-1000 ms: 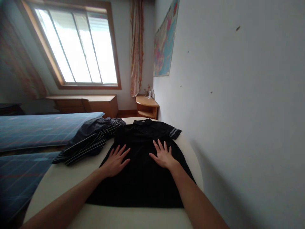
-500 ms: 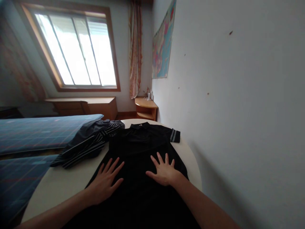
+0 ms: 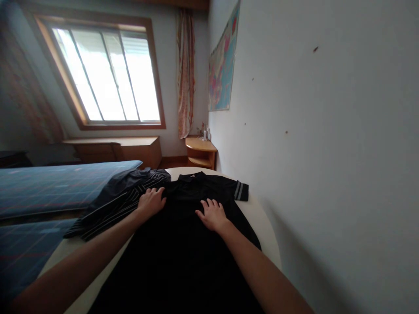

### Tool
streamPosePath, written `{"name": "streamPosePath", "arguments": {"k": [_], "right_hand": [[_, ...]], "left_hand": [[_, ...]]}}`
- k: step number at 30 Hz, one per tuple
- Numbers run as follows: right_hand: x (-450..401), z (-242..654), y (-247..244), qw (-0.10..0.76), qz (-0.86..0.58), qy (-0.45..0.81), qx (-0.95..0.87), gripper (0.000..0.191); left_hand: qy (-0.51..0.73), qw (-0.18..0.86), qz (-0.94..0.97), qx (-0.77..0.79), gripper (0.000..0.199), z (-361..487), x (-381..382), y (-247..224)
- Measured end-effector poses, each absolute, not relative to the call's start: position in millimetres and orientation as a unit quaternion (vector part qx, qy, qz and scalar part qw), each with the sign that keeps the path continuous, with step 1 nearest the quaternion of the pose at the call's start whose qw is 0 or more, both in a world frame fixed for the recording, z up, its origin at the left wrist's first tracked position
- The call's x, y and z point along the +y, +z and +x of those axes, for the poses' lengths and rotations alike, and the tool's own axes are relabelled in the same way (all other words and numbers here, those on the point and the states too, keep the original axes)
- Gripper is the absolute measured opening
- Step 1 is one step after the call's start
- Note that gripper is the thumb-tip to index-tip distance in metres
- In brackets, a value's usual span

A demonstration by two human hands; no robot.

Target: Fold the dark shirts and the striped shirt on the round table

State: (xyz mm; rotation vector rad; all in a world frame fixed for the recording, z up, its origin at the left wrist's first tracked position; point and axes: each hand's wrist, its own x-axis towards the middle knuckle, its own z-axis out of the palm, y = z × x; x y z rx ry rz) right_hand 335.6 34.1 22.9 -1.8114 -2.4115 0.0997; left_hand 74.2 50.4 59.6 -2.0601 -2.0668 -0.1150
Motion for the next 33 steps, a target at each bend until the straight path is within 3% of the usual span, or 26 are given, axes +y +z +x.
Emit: {"name": "streamPosePath", "arguments": {"k": [4, 18, 27, 33], "right_hand": [[34.3, 336.8, 17.9, 0.062, -0.600, 0.027, -0.797, 0.068], [63.7, 322.7, 42.6, 0.055, -0.603, -0.016, -0.795, 0.066], [125.1, 293.7, 38.6, 0.099, -0.548, 0.012, -0.831, 0.055], [162.9, 268.2, 27.2, 0.058, -0.535, 0.080, -0.839, 0.055]], "left_hand": [[-0.012, 0.095, -0.714, -0.693, 0.029, 71.6, 69.9, 71.1], [-0.027, 0.110, -0.733, -0.670, 0.034, 81.2, 143.6, 140.9], [-0.022, 0.137, -0.734, -0.665, 0.036, 106.7, 147.3, 107.9], [-0.034, 0.138, -0.769, -0.624, 0.038, 142.7, 101.9, 64.5]]}}
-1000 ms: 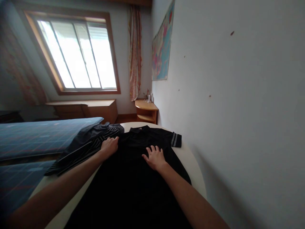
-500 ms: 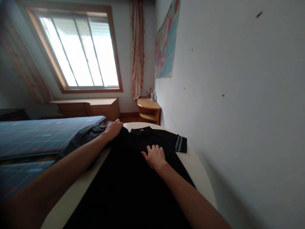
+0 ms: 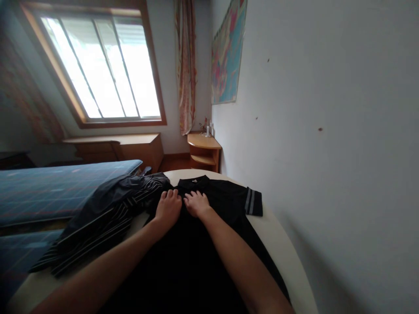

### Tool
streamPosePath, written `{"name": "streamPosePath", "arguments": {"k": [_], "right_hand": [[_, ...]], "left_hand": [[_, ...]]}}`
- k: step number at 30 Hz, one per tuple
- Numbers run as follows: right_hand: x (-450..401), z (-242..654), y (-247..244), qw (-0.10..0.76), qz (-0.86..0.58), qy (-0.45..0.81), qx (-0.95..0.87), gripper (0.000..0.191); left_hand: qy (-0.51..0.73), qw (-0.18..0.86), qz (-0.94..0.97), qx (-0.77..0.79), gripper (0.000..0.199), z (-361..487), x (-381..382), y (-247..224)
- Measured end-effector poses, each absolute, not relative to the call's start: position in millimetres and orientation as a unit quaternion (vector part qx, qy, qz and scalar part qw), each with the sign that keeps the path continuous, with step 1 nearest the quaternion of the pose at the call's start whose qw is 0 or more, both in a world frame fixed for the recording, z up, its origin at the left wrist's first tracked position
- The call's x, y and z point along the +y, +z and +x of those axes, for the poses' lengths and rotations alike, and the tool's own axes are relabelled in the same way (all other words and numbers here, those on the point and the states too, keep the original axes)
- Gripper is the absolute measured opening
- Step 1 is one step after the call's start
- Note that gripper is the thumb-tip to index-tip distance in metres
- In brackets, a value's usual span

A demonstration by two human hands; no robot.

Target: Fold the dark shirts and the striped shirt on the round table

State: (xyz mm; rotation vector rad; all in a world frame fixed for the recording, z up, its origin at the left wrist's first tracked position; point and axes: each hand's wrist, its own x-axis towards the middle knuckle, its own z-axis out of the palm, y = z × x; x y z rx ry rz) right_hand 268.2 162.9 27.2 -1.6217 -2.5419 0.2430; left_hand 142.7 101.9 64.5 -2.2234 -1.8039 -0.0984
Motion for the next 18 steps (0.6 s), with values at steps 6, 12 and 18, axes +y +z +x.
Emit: {"name": "streamPosePath", "arguments": {"k": [6, 12, 18], "right_hand": [[192.1, 259.7, 13.6, 0.038, -0.601, 0.132, -0.787, 0.063], [203.7, 265.1, 4.4, 0.138, -0.603, 0.120, -0.776, 0.056], [186.6, 282.3, 6.1, 0.191, -0.582, 0.082, -0.786, 0.053]], "left_hand": [[-0.175, 0.058, -0.812, -0.554, 0.035, 135.5, 74.4, 13.7], [-0.201, -0.017, -0.790, -0.578, 0.044, 120.5, 74.5, -8.5], [-0.136, -0.032, -0.790, -0.597, 0.055, 120.4, 77.3, -9.1]]}}
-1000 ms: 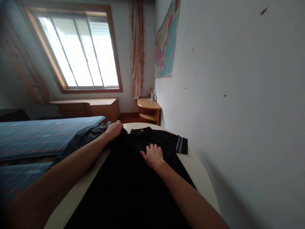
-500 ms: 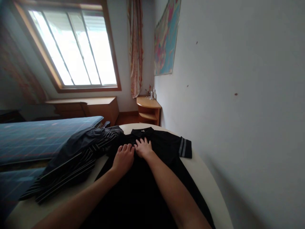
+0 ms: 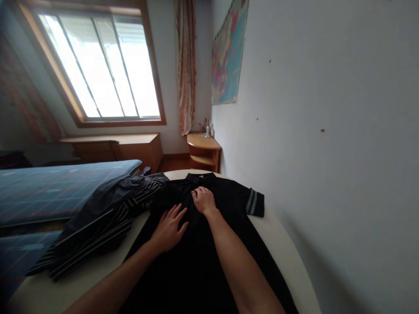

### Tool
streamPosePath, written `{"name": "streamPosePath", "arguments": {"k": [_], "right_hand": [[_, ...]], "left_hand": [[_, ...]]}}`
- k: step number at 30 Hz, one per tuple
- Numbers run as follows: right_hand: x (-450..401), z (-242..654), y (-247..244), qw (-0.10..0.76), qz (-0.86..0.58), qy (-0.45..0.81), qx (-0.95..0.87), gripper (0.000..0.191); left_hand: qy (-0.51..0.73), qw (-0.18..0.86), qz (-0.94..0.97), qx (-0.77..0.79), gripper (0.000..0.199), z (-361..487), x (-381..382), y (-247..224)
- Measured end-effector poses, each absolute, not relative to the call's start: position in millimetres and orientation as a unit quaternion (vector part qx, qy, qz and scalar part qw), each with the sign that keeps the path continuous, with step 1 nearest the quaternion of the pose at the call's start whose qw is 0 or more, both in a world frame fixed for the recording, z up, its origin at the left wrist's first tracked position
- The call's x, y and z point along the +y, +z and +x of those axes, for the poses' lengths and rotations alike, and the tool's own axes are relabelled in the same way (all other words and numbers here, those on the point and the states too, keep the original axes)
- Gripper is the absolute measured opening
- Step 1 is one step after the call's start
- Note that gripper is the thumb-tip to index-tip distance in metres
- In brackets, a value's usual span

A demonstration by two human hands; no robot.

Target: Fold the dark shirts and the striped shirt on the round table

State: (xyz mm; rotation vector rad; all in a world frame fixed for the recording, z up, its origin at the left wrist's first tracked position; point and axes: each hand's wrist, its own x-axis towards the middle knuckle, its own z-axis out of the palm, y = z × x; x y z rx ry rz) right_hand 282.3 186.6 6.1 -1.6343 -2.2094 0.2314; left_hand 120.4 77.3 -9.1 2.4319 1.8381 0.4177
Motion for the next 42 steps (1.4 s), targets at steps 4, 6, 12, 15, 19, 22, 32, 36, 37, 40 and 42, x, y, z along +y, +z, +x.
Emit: {"name": "streamPosePath", "arguments": {"k": [4, 6, 12, 15, 19, 22, 32, 36, 37, 40, 42], "right_hand": [[164.7, 292.3, 5.1, 0.148, -0.598, 0.065, -0.785, 0.060], [152.8, 300.3, 4.9, 0.146, -0.614, 0.057, -0.773, 0.064], [119.0, 342.4, 6.4, 0.141, -0.691, 0.047, -0.707, 0.071], [102.8, 362.5, 5.4, 0.107, -0.689, 0.068, -0.713, 0.073], [86.8, 374.6, 4.6, 0.093, -0.663, 0.075, -0.739, 0.075], [85.1, 374.2, 4.3, 0.090, -0.664, 0.093, -0.737, 0.079], [101.7, 373.0, 2.5, 0.131, -0.658, 0.088, -0.736, 0.068], [94.1, 378.4, 0.6, 0.174, -0.634, 0.082, -0.749, 0.061], [91.1, 379.2, 0.1, 0.178, -0.631, 0.082, -0.750, 0.060], [79.5, 379.5, -1.2, 0.177, -0.632, 0.079, -0.750, 0.061], [69.9, 378.3, -1.9, 0.170, -0.637, 0.078, -0.748, 0.065]], "left_hand": [[0.137, 0.030, 0.796, 0.589, 0.057, 115.3, 75.0, -10.9], [0.164, 0.018, 0.796, 0.583, 0.054, 111.1, 71.7, -11.1], [0.174, 0.004, 0.773, 0.610, 0.054, 95.9, 55.2, -10.9], [0.133, 0.007, 0.767, 0.627, 0.056, 88.4, 45.7, -12.7], [0.095, -0.004, 0.760, 0.643, 0.058, 85.3, 37.7, -9.4], [0.072, -0.039, 0.760, 0.645, 0.058, 92.7, 39.5, 0.7], [0.117, -0.042, 0.758, 0.640, 0.058, 122.8, 65.9, 2.3], [0.170, -0.024, 0.798, 0.578, 0.054, 115.1, 59.9, -7.0], [0.166, -0.006, 0.805, 0.570, 0.054, 113.7, 57.3, -8.5], [0.141, 0.028, 0.800, 0.582, 0.056, 111.6, 48.2, -10.7], [0.121, 0.029, 0.799, 0.588, 0.057, 110.8, 41.1, -10.5]]}}
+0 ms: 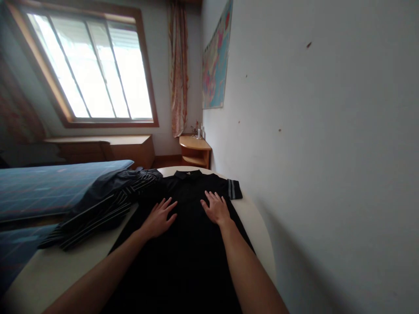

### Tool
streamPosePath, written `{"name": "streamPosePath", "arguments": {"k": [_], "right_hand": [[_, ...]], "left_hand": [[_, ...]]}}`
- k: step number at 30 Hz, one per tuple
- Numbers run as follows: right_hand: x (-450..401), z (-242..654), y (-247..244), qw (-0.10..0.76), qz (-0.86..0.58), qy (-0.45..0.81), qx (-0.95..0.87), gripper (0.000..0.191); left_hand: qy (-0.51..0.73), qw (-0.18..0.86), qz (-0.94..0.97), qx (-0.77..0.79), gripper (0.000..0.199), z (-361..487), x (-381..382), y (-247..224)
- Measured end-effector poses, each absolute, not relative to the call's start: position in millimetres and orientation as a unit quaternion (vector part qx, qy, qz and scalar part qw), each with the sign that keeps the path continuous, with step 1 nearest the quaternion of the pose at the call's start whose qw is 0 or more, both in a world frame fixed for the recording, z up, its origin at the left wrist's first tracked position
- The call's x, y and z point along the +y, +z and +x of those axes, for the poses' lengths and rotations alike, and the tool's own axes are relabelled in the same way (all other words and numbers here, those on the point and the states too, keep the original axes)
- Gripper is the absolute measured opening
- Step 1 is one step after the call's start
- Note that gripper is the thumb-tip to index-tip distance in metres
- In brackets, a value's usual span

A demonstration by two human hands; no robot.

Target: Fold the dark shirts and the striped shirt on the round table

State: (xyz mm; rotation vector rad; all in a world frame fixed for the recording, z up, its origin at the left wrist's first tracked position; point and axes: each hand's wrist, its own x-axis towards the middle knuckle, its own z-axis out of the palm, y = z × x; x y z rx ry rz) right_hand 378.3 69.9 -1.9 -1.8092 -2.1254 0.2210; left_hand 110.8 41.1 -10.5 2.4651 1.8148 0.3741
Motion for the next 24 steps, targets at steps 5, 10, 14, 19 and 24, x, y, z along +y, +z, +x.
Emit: {"name": "streamPosePath", "arguments": {"k": [5, 10, 14, 19, 24], "right_hand": [[48.5, 373.9, -5.2, 0.121, -0.656, 0.075, -0.741, 0.077], [43.1, 370.4, -4.2, 0.081, -0.662, 0.080, -0.741, 0.077], [47.8, 367.8, 9.7, 0.054, -0.663, 0.067, -0.743, 0.080], [61.7, 361.8, 32.6, 0.055, -0.674, 0.030, -0.736, 0.067], [88.7, 356.0, 38.3, 0.065, -0.677, -0.038, -0.733, 0.046]], "left_hand": [[0.077, 0.024, 0.806, 0.586, 0.060, 105.9, 21.9, -10.5], [0.052, 0.003, 0.805, 0.591, 0.067, 107.3, 13.6, -1.7], [0.040, -0.040, 0.823, 0.565, 0.061, 115.5, 28.6, 15.9], [0.077, -0.067, 0.817, 0.567, 0.058, 122.4, 65.9, 20.9], [0.089, -0.016, 0.781, 0.619, 0.070, 129.5, 93.6, 7.1]]}}
